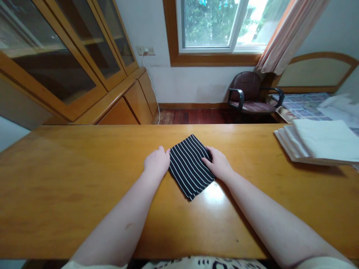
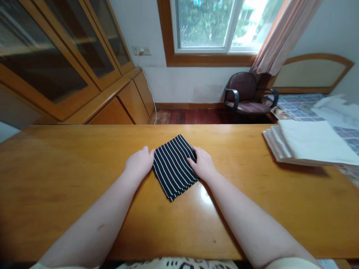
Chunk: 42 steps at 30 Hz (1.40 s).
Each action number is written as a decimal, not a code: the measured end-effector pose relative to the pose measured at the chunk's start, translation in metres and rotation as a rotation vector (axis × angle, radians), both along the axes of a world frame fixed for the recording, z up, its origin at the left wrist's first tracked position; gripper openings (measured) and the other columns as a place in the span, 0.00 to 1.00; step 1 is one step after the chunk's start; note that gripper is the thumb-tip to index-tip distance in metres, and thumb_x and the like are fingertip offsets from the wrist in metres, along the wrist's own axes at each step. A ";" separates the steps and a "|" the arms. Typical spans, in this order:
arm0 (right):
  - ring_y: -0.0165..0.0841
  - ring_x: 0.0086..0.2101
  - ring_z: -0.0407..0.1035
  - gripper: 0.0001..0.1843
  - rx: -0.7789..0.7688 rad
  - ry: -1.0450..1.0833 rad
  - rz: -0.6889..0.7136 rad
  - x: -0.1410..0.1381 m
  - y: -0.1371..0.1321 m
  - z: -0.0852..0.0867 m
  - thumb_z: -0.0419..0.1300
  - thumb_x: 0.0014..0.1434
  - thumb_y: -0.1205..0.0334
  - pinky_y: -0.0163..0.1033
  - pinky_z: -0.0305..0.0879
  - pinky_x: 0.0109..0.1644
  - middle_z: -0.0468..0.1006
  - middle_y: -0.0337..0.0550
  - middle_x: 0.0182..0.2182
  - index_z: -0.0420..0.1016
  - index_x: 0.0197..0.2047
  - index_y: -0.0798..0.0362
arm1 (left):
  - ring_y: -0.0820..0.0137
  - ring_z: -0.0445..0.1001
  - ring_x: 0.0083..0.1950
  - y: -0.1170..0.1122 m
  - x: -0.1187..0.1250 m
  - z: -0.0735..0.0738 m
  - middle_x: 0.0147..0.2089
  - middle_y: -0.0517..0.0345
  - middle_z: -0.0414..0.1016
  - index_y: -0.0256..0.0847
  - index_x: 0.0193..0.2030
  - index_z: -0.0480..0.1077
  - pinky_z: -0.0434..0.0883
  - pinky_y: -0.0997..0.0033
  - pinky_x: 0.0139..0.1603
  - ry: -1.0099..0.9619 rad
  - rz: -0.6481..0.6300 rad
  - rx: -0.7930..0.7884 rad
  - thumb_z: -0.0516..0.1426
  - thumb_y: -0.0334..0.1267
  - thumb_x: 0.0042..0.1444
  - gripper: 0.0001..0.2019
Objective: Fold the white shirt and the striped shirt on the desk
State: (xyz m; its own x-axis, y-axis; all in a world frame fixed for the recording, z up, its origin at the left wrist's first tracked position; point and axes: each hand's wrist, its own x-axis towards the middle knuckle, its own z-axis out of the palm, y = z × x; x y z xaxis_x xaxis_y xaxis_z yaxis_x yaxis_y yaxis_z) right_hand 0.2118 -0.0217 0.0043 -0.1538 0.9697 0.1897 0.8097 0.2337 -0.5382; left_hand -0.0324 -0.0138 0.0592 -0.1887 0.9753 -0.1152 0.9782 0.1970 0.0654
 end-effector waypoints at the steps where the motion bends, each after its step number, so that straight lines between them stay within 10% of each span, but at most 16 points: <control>1: 0.44 0.54 0.66 0.28 -0.004 0.017 -0.007 0.000 0.000 0.001 0.57 0.59 0.53 0.51 0.60 0.60 0.72 0.54 0.54 0.65 0.60 0.56 | 0.50 0.76 0.45 0.000 -0.002 0.001 0.43 0.35 0.76 0.32 0.48 0.70 0.70 0.54 0.42 -0.044 0.024 -0.054 0.40 0.50 0.64 0.26; 7: 0.42 0.48 0.69 0.22 -0.048 0.156 -0.115 -0.002 0.000 0.007 0.58 0.57 0.56 0.49 0.64 0.54 0.75 0.51 0.49 0.70 0.54 0.55 | 0.51 0.70 0.57 0.008 -0.008 -0.018 0.56 0.35 0.70 0.34 0.60 0.61 0.65 0.53 0.55 -0.469 -0.019 0.130 0.50 0.45 0.61 0.24; 11: 0.40 0.40 0.71 0.24 -0.100 0.286 -0.212 -0.001 0.001 0.007 0.59 0.55 0.53 0.47 0.67 0.47 0.77 0.50 0.41 0.70 0.52 0.57 | 0.61 0.73 0.53 0.018 -0.003 -0.032 0.57 0.41 0.70 0.37 0.64 0.56 0.68 0.60 0.55 -1.152 0.203 0.208 0.58 0.37 0.54 0.30; 17: 0.35 0.33 0.70 0.27 -0.176 0.590 -0.239 0.002 0.004 0.009 0.63 0.50 0.51 0.45 0.67 0.45 0.75 0.41 0.31 0.70 0.50 0.57 | 0.67 0.78 0.38 0.018 -0.001 -0.023 0.37 0.48 0.79 0.31 0.43 0.72 0.73 0.64 0.49 -1.903 0.394 -0.201 0.56 0.30 0.53 0.11; 25: 0.35 0.35 0.71 0.15 -0.396 1.036 -0.111 -0.005 0.001 0.009 0.66 0.43 0.57 0.43 0.65 0.46 0.78 0.39 0.33 0.73 0.36 0.51 | 0.59 0.79 0.44 0.010 -0.007 -0.027 0.39 0.44 0.80 0.27 0.52 0.69 0.69 0.52 0.55 -2.115 0.311 -0.650 0.53 0.33 0.55 0.18; 33: 0.34 0.38 0.71 0.16 -0.433 1.377 0.024 -0.005 -0.006 0.018 0.65 0.41 0.66 0.41 0.65 0.48 0.77 0.35 0.36 0.72 0.37 0.48 | 0.58 0.76 0.51 0.006 -0.005 -0.024 0.52 0.47 0.75 0.36 0.66 0.55 0.69 0.49 0.56 -2.239 -0.044 -0.581 0.51 0.25 0.45 0.37; 42: 0.41 0.40 0.75 0.24 -0.864 1.349 0.141 0.002 -0.008 0.015 0.68 0.42 0.52 0.50 0.68 0.50 0.81 0.46 0.40 0.74 0.44 0.51 | 0.58 0.74 0.53 -0.002 -0.004 -0.021 0.50 0.53 0.76 0.42 0.65 0.57 0.67 0.49 0.58 -2.136 -0.133 -0.446 0.52 0.26 0.34 0.43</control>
State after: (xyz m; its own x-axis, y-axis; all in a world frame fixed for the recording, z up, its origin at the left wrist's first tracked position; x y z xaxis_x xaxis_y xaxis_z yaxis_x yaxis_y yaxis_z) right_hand 0.2134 -0.0295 0.0193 -0.4294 0.8461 -0.3157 -0.3425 -0.4761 -0.8100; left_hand -0.0362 -0.0159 0.0387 0.5416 0.8253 -0.1595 -0.4793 0.4591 0.7480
